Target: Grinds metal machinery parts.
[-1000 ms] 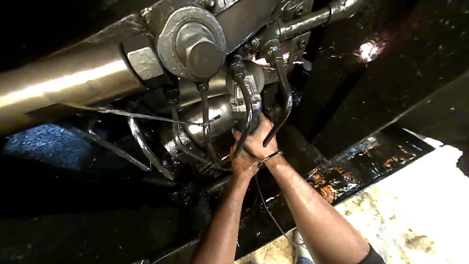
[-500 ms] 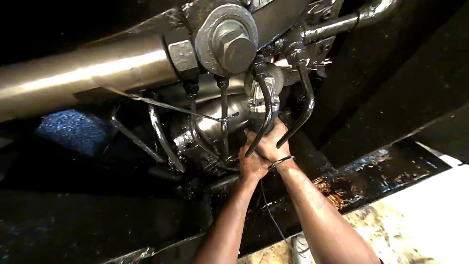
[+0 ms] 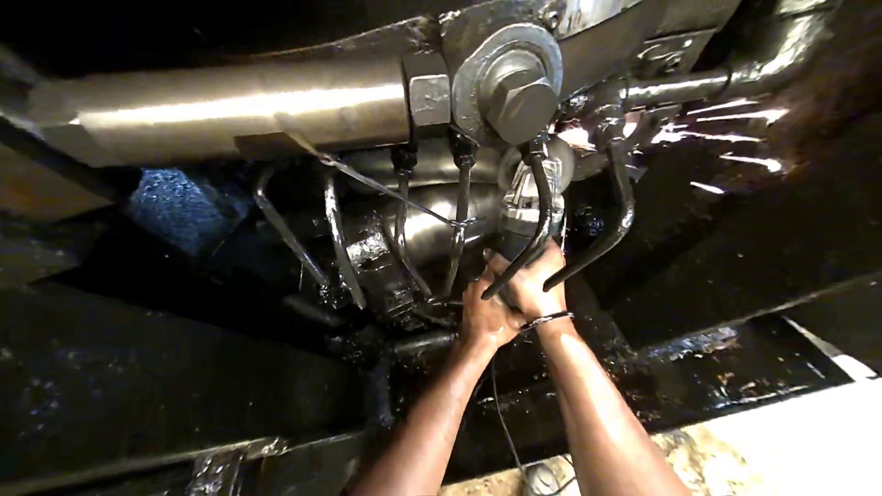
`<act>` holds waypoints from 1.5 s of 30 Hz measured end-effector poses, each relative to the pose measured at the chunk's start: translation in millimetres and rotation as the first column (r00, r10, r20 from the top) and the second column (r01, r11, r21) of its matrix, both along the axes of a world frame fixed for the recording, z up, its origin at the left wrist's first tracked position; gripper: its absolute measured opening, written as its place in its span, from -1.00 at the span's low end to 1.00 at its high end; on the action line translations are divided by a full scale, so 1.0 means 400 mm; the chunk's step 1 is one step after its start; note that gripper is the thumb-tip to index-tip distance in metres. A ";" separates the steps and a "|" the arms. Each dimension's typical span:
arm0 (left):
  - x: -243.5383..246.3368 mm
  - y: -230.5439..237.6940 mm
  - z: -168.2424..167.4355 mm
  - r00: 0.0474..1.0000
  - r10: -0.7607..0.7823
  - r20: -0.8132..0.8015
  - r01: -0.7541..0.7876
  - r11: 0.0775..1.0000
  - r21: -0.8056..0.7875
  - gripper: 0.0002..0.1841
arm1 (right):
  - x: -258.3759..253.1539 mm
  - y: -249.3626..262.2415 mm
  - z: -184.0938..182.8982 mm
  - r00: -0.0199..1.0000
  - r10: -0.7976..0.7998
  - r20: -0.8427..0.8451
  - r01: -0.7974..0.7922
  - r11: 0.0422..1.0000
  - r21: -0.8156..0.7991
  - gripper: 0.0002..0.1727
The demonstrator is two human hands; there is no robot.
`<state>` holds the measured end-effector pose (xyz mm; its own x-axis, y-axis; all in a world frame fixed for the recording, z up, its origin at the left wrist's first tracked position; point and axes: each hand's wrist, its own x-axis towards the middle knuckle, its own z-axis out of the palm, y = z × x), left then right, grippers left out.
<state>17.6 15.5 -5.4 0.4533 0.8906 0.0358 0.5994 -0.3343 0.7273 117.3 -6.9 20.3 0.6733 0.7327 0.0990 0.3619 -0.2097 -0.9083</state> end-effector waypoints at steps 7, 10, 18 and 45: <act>-0.027 0.004 -0.011 0.998 0.048 -0.033 -0.049 0.998 -0.039 -0.27 | -0.029 0.016 -0.013 0.999 0.030 0.038 -0.031 0.999 0.020 -0.22; -0.044 0.009 -0.007 0.997 0.071 -0.036 -0.072 0.997 -0.005 -0.23 | -0.051 0.029 0.002 0.998 0.064 -0.004 -0.064 0.997 0.038 -0.27; -0.089 0.036 0.001 0.995 0.083 -0.054 -0.084 0.996 -0.020 -0.30 | -0.097 0.069 0.013 0.995 0.078 0.068 -0.075 0.996 -0.038 -0.28; -0.191 0.084 -0.020 0.974 0.220 0.056 -0.218 0.976 -0.027 -0.39 | -0.198 0.164 0.019 0.979 0.181 0.088 -0.169 0.977 -0.131 -0.19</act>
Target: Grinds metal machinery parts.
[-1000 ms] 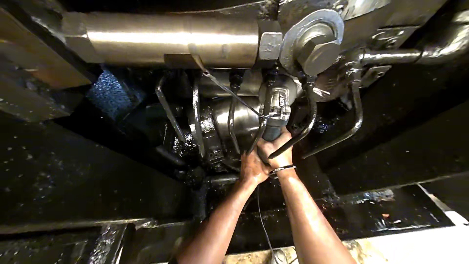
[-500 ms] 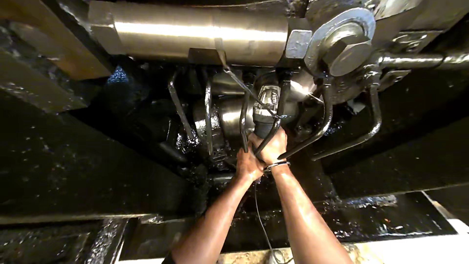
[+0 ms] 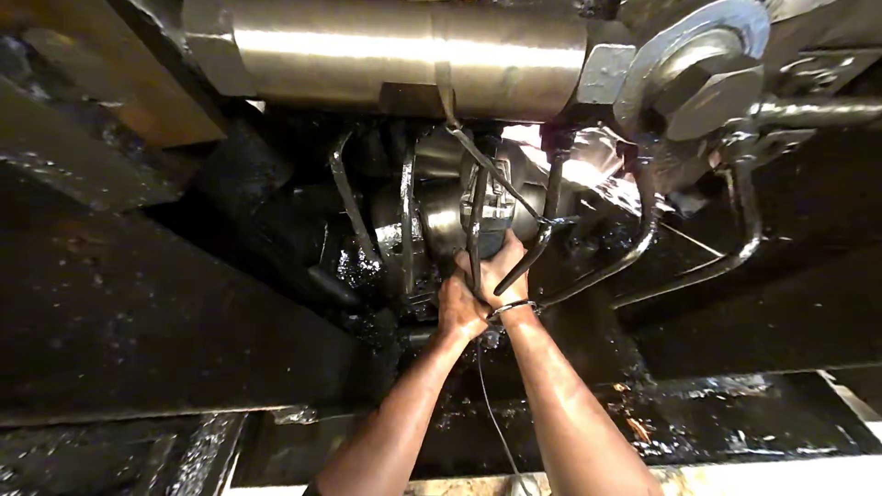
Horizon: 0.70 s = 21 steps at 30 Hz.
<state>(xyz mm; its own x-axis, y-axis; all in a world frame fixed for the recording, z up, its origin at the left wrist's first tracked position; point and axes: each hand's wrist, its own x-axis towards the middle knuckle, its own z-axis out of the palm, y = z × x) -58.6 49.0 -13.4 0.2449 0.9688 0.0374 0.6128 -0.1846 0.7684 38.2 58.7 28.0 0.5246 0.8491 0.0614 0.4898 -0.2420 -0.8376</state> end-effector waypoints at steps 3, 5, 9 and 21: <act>-0.010 0.010 -0.010 1.000 -0.002 -0.017 0.002 1.000 0.018 -0.40 | -0.009 0.020 0.003 1.000 -0.001 0.019 0.002 1.000 -0.021 -0.19; -0.014 0.016 -0.020 1.000 -0.007 0.003 0.006 0.999 0.036 -0.41 | -0.015 0.026 0.002 0.999 -0.006 0.037 0.007 1.000 -0.017 -0.23; -0.019 0.019 -0.027 0.999 0.009 0.033 -0.011 0.999 0.044 -0.44 | -0.023 0.027 0.010 0.998 -0.009 0.060 0.011 1.000 -0.027 -0.29; -0.038 0.024 -0.015 1.000 0.022 0.008 -0.023 0.998 0.061 -0.47 | -0.044 0.048 0.007 0.993 0.005 0.116 0.002 0.998 -0.059 -0.21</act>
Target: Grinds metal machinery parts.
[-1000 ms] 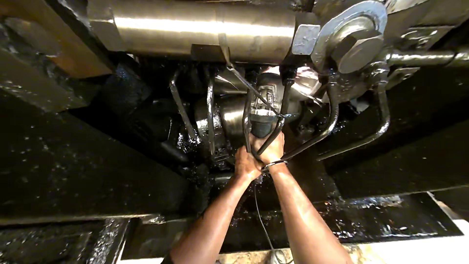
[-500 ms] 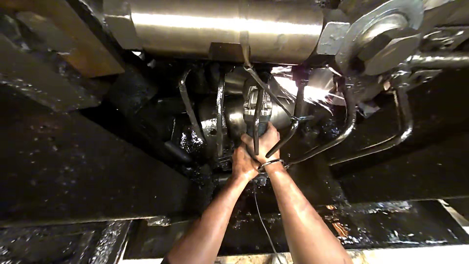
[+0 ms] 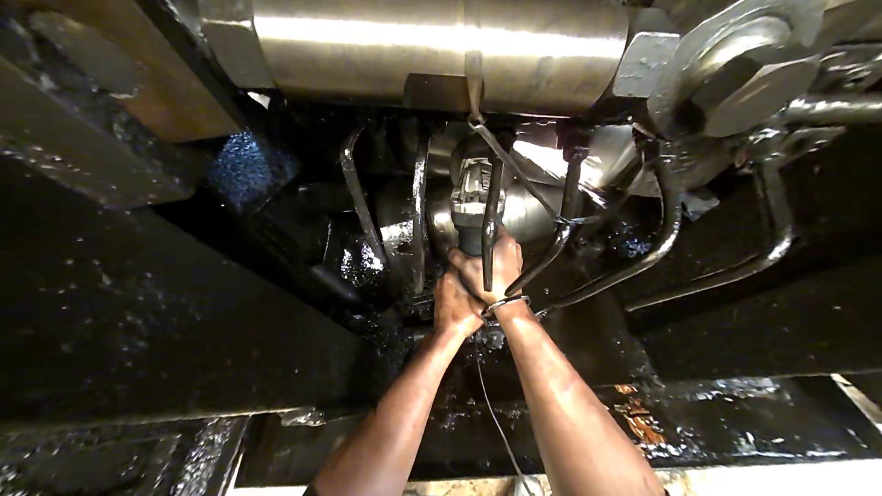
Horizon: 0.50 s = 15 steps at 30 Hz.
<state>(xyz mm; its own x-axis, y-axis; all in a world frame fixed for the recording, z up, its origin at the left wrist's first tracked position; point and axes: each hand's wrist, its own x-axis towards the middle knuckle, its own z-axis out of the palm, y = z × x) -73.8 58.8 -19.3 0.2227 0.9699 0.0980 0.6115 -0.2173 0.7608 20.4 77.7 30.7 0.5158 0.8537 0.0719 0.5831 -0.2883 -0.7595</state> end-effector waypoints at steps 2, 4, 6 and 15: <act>-0.003 0.003 0.000 1.000 0.001 -0.001 -0.001 1.000 0.006 -0.48 | -0.002 0.001 0.005 1.000 0.012 0.000 -0.012 1.000 0.011 -0.18; -0.006 0.005 0.005 1.000 0.007 -0.007 -0.007 1.000 -0.002 -0.47 | -0.004 0.006 0.008 1.000 0.014 -0.008 -0.014 1.000 0.026 -0.18; -0.010 0.003 0.009 1.000 0.007 -0.013 -0.007 1.000 -0.005 -0.43 | -0.006 0.007 0.010 1.000 0.021 -0.010 -0.021 1.000 0.014 -0.16; -0.032 0.026 -0.016 0.998 0.026 0.065 -0.031 0.996 0.080 -0.41 | -0.033 0.017 0.005 0.997 0.075 -0.026 -0.075 0.997 -0.005 -0.04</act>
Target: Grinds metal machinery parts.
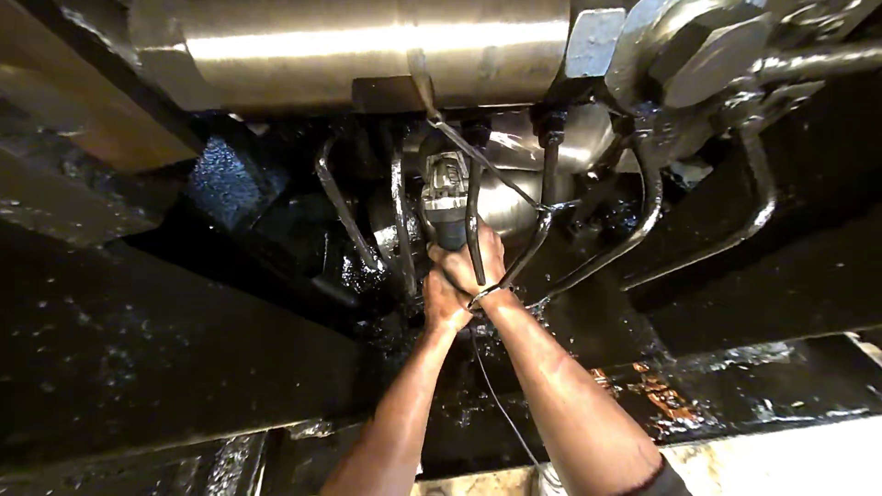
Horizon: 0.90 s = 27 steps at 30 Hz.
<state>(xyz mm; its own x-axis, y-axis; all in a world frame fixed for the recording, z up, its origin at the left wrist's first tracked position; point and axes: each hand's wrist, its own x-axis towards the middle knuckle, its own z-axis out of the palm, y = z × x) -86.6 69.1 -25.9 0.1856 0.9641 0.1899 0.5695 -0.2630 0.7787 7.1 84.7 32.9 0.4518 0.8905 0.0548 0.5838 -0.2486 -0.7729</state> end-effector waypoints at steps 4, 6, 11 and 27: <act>-0.005 0.005 0.019 0.999 0.028 -0.043 -0.029 0.999 -0.032 -0.41 | -0.011 0.001 0.017 0.999 0.001 -0.035 -0.002 1.000 -0.019 -0.02; -0.005 0.009 0.018 0.999 0.034 -0.042 -0.035 0.999 -0.022 -0.41 | -0.014 0.003 0.020 0.999 -0.002 -0.039 0.001 1.000 -0.020 -0.02; -0.012 0.009 0.029 0.999 0.039 0.006 -0.039 0.998 -0.053 -0.39 | -0.023 0.005 0.033 0.999 0.004 -0.046 -0.004 1.000 0.006 -0.07; -0.048 0.006 0.028 0.998 0.034 -0.054 -0.037 0.998 -0.047 -0.23 | -0.061 0.020 0.047 0.988 0.084 -0.132 -0.080 0.996 0.034 -0.08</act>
<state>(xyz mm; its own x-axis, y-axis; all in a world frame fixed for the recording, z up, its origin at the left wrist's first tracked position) -105.7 71.4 -14.5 0.1594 0.9781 0.1337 0.6187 -0.2045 0.7586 -17.3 92.8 51.7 0.3820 0.9238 0.0249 0.4931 -0.1810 -0.8509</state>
